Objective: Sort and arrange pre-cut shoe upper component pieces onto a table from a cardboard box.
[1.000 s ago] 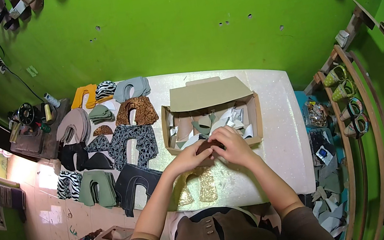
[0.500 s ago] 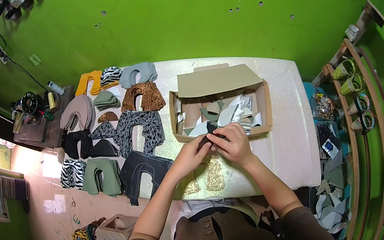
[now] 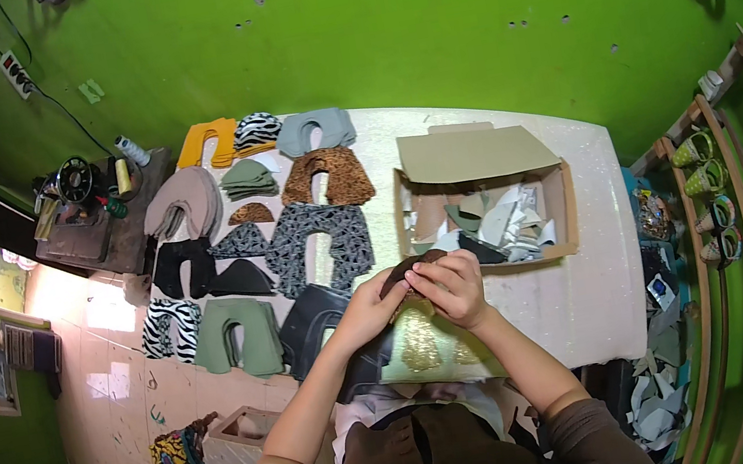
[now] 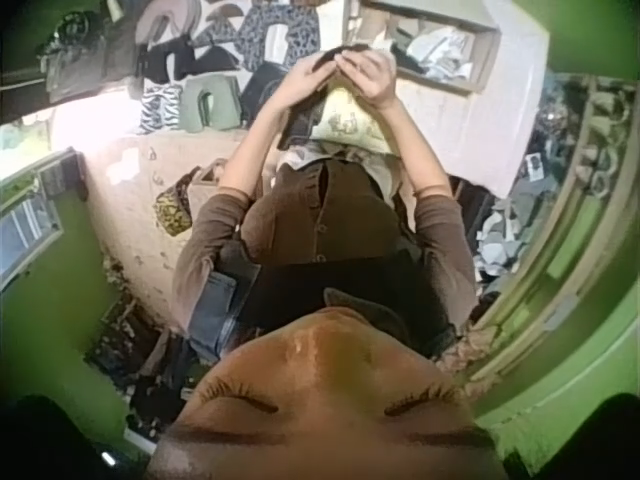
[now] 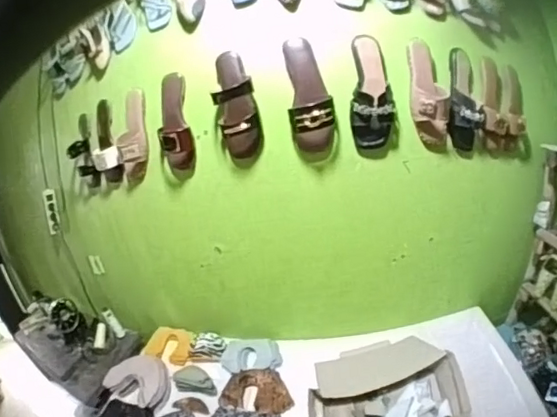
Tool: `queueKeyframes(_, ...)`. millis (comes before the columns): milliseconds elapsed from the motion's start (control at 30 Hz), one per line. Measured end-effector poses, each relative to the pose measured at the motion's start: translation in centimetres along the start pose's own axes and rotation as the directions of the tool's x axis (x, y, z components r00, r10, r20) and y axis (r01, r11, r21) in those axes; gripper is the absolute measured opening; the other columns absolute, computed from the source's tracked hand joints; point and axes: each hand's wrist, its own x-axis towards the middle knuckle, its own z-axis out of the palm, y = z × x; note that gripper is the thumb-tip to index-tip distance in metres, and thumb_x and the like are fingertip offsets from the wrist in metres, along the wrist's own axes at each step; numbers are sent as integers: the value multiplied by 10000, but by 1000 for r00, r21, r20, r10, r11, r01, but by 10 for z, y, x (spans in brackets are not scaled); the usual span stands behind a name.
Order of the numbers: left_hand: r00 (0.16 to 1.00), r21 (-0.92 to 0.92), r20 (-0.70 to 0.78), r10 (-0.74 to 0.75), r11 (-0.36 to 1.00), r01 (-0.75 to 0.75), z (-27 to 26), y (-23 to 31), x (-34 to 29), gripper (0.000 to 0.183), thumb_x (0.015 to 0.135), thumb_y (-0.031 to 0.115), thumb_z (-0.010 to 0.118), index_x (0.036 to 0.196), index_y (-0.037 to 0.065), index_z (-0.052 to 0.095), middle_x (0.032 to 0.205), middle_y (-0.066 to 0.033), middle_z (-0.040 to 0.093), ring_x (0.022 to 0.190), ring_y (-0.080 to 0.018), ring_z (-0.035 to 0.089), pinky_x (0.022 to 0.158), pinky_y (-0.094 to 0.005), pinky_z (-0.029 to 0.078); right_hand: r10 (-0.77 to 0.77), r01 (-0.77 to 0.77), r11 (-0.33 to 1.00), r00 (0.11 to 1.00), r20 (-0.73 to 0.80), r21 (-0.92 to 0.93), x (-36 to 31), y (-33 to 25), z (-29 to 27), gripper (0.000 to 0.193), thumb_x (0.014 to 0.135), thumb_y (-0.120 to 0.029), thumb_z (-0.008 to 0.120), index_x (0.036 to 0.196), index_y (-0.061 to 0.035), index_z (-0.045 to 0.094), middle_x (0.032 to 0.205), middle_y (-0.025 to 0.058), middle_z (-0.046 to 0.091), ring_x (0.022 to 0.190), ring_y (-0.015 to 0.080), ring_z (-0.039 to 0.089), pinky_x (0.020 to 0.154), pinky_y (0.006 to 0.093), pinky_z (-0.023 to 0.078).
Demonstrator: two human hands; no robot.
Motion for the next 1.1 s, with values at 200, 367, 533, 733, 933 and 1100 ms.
queueKeyframes(200, 997, -52, 81, 9, 999, -5, -82, -7, -22, 232, 909, 115, 465, 1093, -20, 508, 890, -48, 605, 811, -95, 556, 755, -231, 435, 157, -151, 971, 987, -21, 187, 29, -40, 73, 385, 683, -56, 667, 1056, -34, 574, 1034, 118, 578, 919, 279, 544, 780, 402, 435)
queueKeyframes(367, 997, 8, 78, -6, 1000, 5, -155, -36, -34, 251, 882, 151, 516, 1081, -2, 517, 849, -45, 605, 774, -91, 546, 726, -249, 436, 462, -518, 756, 855, 234, 400, 46, -66, 136, 221, 768, -20, 604, 988, -2, 598, 949, 147, 594, 829, 277, 586, 729, 319, 466)
queueKeyframes(533, 988, 170, -139, -72, 981, 96, -220, -61, -32, 375, 795, 126, 633, 1115, -9, 493, 889, -52, 596, 808, -90, 543, 708, -245, 451, 588, -656, 625, 752, 298, 422, 70, -79, 195, 147, 811, -65, 574, 940, -12, 616, 825, 127, 581, 706, 243, 582, 614, 286, 452)
queueKeyframes(733, 972, 365, -202, 123, 930, -42, -276, -86, -9, 559, 738, 60, 672, 1224, 24, 399, 1082, -74, 507, 805, -99, 537, 659, -231, 451, 678, -898, 46, 350, 646, 438, 80, -74, 264, 233, 857, -118, 551, 1053, 2, 588, 861, 44, 613, 703, 85, 548, 632, 219, 443)
queueKeyframes(933, 942, 540, -280, 186, 842, -6, -309, -77, 30, 509, 725, 74, 647, 1181, -8, 434, 913, -176, 571, 798, -201, 575, 669, -296, 461, 701, -868, 329, 489, 519, 372, 97, -35, 314, 256, 827, -106, 569, 1066, -17, 591, 901, 72, 638, 755, 109, 577, 678, 256, 460)
queueKeyframes(1100, 930, 829, -162, 331, 557, -54, -328, -77, 55, 400, 730, 92, 624, 1089, -10, 478, 939, -201, 548, 876, -359, 544, 747, -397, 446, 747, -890, 392, 456, 484, 233, 112, -27, 330, 268, 786, -90, 597, 1047, -32, 582, 852, 104, 623, 752, 184, 596, 671, 293, 466)
